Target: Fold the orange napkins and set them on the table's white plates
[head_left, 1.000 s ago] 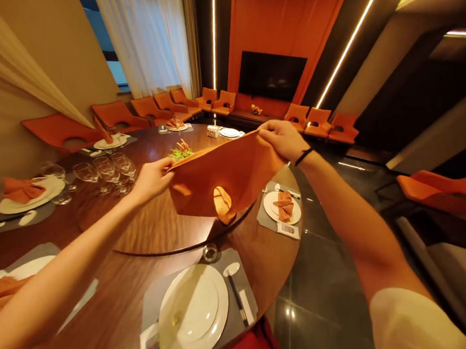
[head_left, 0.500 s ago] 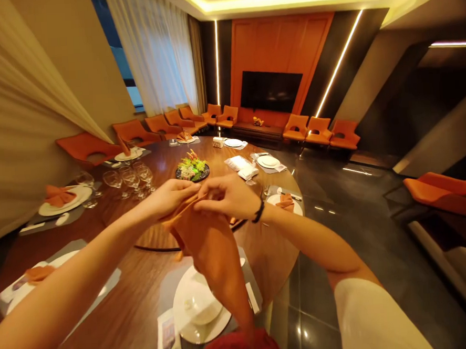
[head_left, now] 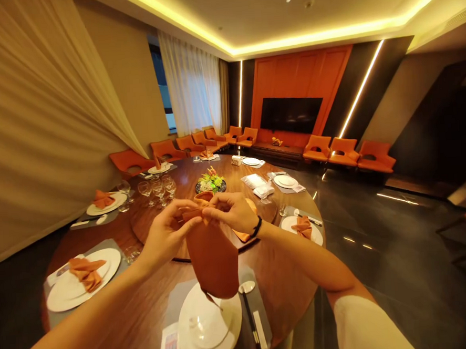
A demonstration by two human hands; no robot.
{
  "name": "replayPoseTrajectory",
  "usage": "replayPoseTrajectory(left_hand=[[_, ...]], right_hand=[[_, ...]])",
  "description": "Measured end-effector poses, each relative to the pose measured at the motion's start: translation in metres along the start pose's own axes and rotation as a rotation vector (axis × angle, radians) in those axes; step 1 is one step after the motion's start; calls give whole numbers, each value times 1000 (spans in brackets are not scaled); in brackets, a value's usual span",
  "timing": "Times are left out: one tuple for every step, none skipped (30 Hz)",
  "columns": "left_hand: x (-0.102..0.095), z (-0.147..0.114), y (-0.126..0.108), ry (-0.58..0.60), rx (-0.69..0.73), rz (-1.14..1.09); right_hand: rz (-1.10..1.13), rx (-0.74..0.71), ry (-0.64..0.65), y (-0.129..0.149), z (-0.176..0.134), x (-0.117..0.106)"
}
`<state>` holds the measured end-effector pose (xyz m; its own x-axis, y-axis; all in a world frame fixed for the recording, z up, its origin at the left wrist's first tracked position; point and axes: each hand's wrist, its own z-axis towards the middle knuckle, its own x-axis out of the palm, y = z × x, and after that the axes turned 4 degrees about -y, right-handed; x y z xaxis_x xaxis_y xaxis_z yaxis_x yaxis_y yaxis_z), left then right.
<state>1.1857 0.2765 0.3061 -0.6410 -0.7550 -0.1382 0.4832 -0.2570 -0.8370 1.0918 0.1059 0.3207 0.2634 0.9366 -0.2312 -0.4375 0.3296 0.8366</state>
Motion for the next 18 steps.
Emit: replayPoseTrajectory(left_hand=[[-5,1,-2,-3,44,94],[-11,3,-4,-2,77,178],[-18,5,-8,3,99,248],[-26,8,-11,2,118,309],[-34,10,-15,-4,136,369],[-42,13,-19,-14,155,431],[-51,15,-22,-29,171,492],[-59,17,-25,-49,185,548],[-66,19,-28,-74,194,594],[-73,20,-30,-99,196,628],[-80,20,-32,-118,189,647],[-85,20,-34,-133,176,648],[-90,19,-36,-147,161,637],[-94,18,-39,-158,146,624],[-98,17,-43,-169,129,610],[-101,15,-47,-179,116,598],[-105,14,-52,-191,105,591],[-108,14,-58,-208,101,589]], right_hand=[[-49,3,59,-1,2,-5],[-121,20,145,-3,4,-12],[-210,48,258,-6,7,-22],[-311,84,386,-9,10,-34],[-419,115,509,-13,13,-47],[-523,129,609,-17,15,-59],[-615,117,674,-19,17,-72],[-692,79,694,-20,18,-82],[-749,18,675,-19,20,-92],[-782,-55,634,-15,21,-99],[-795,-133,592,-9,23,-104],[-792,-209,557,0,24,-106],[-781,-277,534,9,26,-107],[-757,-336,520,20,28,-107],[-723,-382,507,31,30,-106],[-682,-418,487,42,32,-103],[-640,-444,450,52,33,-101],[-601,-463,398,61,35,-99]])
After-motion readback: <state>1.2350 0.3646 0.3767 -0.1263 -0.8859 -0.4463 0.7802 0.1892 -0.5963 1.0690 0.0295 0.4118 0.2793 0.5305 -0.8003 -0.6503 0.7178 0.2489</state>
